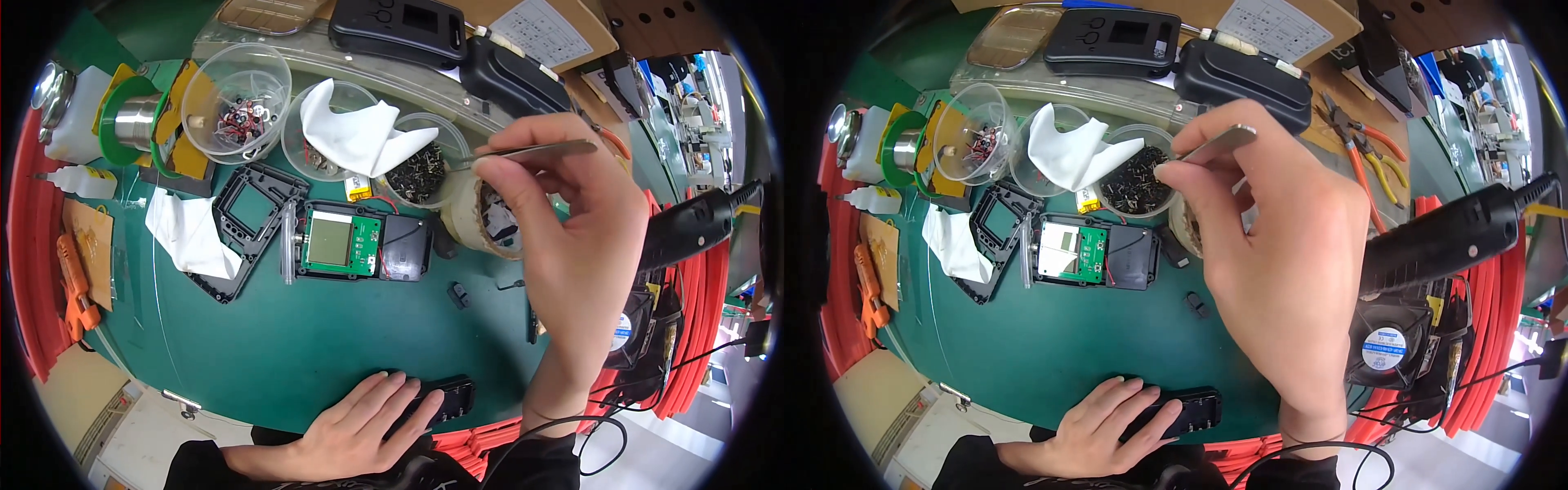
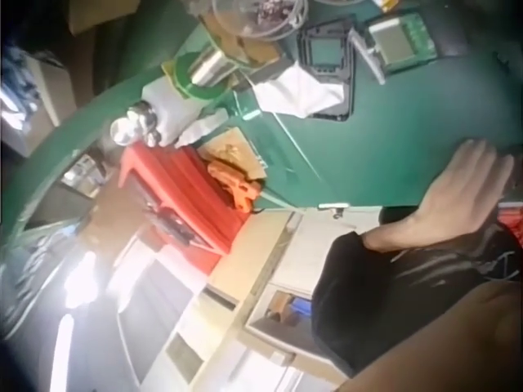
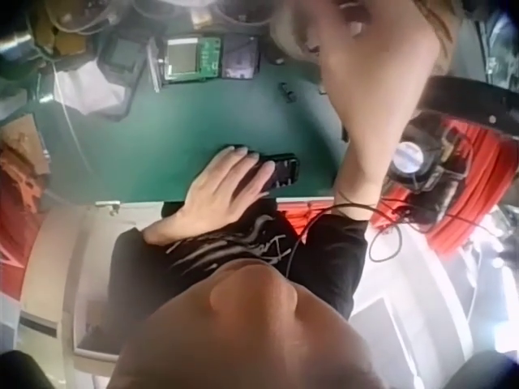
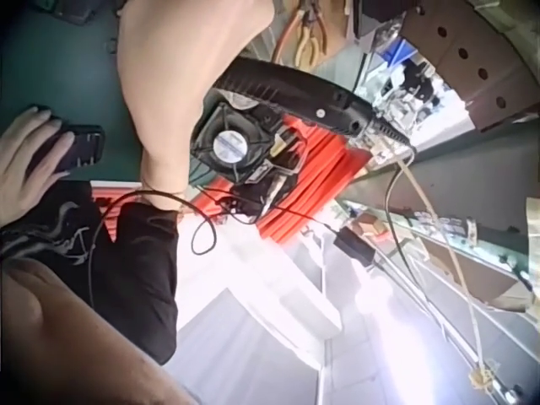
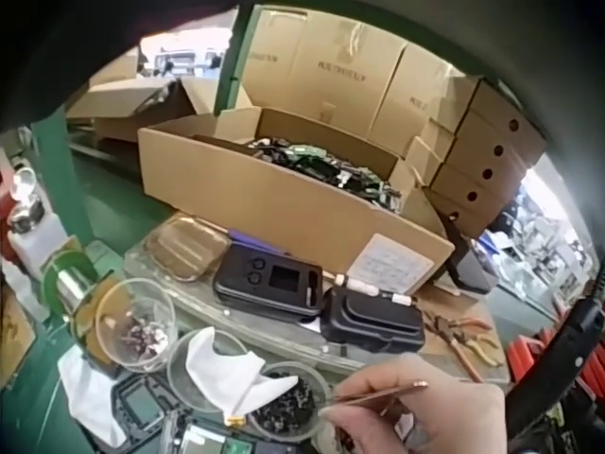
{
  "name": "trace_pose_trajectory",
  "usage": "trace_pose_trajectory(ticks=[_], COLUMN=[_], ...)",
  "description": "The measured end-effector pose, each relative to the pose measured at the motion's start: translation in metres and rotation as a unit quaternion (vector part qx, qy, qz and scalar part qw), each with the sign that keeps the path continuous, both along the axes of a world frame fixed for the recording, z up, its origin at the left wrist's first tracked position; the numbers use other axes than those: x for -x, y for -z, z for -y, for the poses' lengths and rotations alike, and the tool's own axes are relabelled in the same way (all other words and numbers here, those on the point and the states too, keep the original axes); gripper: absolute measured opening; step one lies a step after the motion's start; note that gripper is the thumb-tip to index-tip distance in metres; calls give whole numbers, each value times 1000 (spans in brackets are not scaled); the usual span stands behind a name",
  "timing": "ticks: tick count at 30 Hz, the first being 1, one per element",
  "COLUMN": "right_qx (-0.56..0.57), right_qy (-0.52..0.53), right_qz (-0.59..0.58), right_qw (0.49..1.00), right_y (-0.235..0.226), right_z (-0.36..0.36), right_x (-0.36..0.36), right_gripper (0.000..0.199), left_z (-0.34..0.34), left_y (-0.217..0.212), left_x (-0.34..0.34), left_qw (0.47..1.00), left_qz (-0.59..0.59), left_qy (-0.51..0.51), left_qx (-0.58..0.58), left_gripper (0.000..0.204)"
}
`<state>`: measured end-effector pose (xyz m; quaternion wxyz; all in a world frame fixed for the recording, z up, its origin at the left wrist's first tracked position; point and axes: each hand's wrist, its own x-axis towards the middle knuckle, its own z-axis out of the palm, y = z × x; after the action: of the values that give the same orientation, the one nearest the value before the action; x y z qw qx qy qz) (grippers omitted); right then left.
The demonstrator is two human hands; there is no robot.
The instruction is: Assembling the internal and external components of a handheld electronic measurement device using an electric screwdriver.
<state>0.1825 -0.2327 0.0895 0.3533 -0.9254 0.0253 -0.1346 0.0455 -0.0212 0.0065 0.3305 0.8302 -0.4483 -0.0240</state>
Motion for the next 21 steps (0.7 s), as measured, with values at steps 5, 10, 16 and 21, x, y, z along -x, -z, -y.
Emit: trace_pose_trajectory(ticks=[5,10,16,21], right_qx=[29,40,48,60], right_qy=[-13,-22,-27,-42], right_qz=[-6,-10,-41,-30], right_qw=[999,999,998,997], right_y=[4,6,9,13], right_z=[3,6,4,4], right_x=[0,-1,-3,-6], right_gripper=[11,10,10,9], left_z=[-1,-1,-1,1], left_y=[-1,-2,0,-1], left_x=[-1,-2,-3,-4], left_qw=[1000,1000,1000,1000], left_qz=[2,-4,9,-6], left_qy=[6,7,3,-2], left_qx=[-7,0,0,16], left_gripper=[44,41,44,39])
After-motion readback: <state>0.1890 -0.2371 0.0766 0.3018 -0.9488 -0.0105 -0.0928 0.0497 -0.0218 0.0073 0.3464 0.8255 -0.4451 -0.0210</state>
